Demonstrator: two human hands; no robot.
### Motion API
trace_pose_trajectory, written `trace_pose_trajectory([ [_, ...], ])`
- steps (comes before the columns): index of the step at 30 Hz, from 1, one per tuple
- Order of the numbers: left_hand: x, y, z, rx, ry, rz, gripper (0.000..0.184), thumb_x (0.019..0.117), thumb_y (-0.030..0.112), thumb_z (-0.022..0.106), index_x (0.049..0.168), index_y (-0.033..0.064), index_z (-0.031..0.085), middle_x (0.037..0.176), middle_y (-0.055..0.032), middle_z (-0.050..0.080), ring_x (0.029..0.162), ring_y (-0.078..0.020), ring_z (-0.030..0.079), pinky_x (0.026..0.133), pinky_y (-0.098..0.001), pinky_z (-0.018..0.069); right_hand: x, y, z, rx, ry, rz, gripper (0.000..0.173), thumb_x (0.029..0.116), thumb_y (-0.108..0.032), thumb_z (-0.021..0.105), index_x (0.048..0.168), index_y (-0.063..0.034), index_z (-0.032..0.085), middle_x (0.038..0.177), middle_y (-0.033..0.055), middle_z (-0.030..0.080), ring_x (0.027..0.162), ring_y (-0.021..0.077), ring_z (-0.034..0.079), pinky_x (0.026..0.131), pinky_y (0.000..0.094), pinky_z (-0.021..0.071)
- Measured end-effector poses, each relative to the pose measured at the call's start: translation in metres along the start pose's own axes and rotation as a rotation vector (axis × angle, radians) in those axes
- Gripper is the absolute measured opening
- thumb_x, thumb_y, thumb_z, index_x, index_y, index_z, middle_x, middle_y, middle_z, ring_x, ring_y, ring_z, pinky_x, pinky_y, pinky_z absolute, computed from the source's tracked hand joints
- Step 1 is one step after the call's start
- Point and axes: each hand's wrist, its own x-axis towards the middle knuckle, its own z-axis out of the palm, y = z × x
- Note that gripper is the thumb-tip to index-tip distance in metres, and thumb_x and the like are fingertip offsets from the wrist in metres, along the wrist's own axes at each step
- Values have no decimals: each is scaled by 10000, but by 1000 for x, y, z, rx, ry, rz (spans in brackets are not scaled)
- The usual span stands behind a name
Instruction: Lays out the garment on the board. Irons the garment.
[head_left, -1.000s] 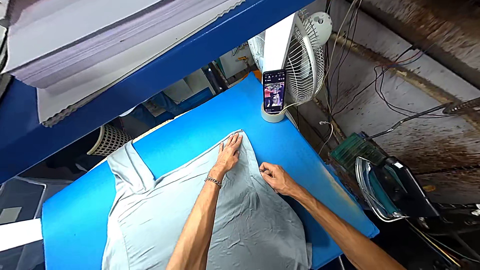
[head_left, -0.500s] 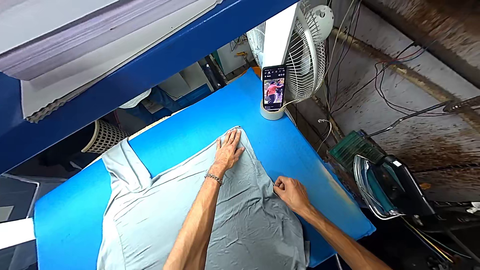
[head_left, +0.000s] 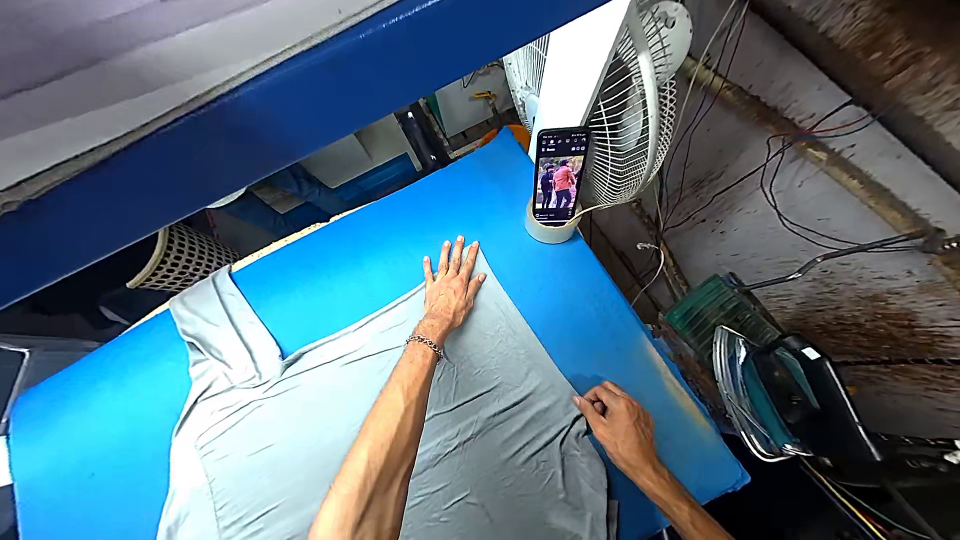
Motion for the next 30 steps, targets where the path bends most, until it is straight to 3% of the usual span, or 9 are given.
trace_pose_trajectory([
  [6,24,-7,-1,4,53,-23,626,1076,590,164,1657,361,140,1742,-62,46,1600,-329,17,1204,-723,39,0,5,1,64,-15,-17,299,941,-469,640,877,-203,760,749,-60,611,606,101,565,536,344,480],
  [9,32,-7,-21,-89,-98,-56,629,1085,563,214,1663,335,121,1742,-74,0,1597,-346,-26,1196,-728,4,-7,4,-4,124,-55,-6,348,969,-472,625,1105,-166,717,809,-26,670,650,135,622,595,382,541],
  [11,18,-2,-41,-135,-132,-59,634,1090,546,245,1661,281,176,1733,-112,79,1594,-359,60,1197,-737,54,-20,0,-9,104,-92,0,416,960,-491,642,1165,-133,700,921,34,692,735,185,666,654,426,573],
  [14,-66,29,-44,-114,19,5,620,1092,491,303,1640,202,277,1718,-112,177,1590,-329,131,1219,-717,86,-58,0,-9,11,-176,-7,456,885,-549,713,1039,-121,742,1002,97,662,876,261,664,711,467,566],
  [16,-147,61,-24,-107,69,19,619,1092,482,310,1636,185,292,1722,-97,168,1594,-297,126,1238,-683,115,-83,6,-7,-10,-237,-12,366,862,-457,753,990,-114,744,1018,105,659,959,287,656,770,484,561],
  [21,-318,121,48,-70,142,16,623,1082,486,339,1591,133,397,1673,-117,313,1561,-284,261,1241,-656,193,-113,25,-5,383,-153,24,172,898,-260,674,947,-96,680,861,26,693,746,158,675,678,382,581],
  [23,-354,142,65,-39,182,13,657,1081,504,310,1580,88,406,1646,-145,360,1536,-310,321,1228,-671,206,-113,33,-5,555,-148,74,196,907,-224,688,1007,-59,652,931,50,728,743,155,694,678,351,596],
  [27,-380,182,77,-15,194,50,664,1071,530,303,1591,128,397,1659,-106,349,1542,-285,312,1240,-653,197,-109,49,-10,716,-347,128,605,816,-302,837,1289,-42,563,847,39,718,594,142,633,527,305,530],
  [30,-378,201,78,-47,160,105,629,1073,509,300,1595,172,398,1666,-93,337,1552,-293,285,1238,-660,195,-112,58,-18,736,-529,111,469,806,-304,858,1149,-45,671,712,3,657,497,83,525,453,249,433],
])
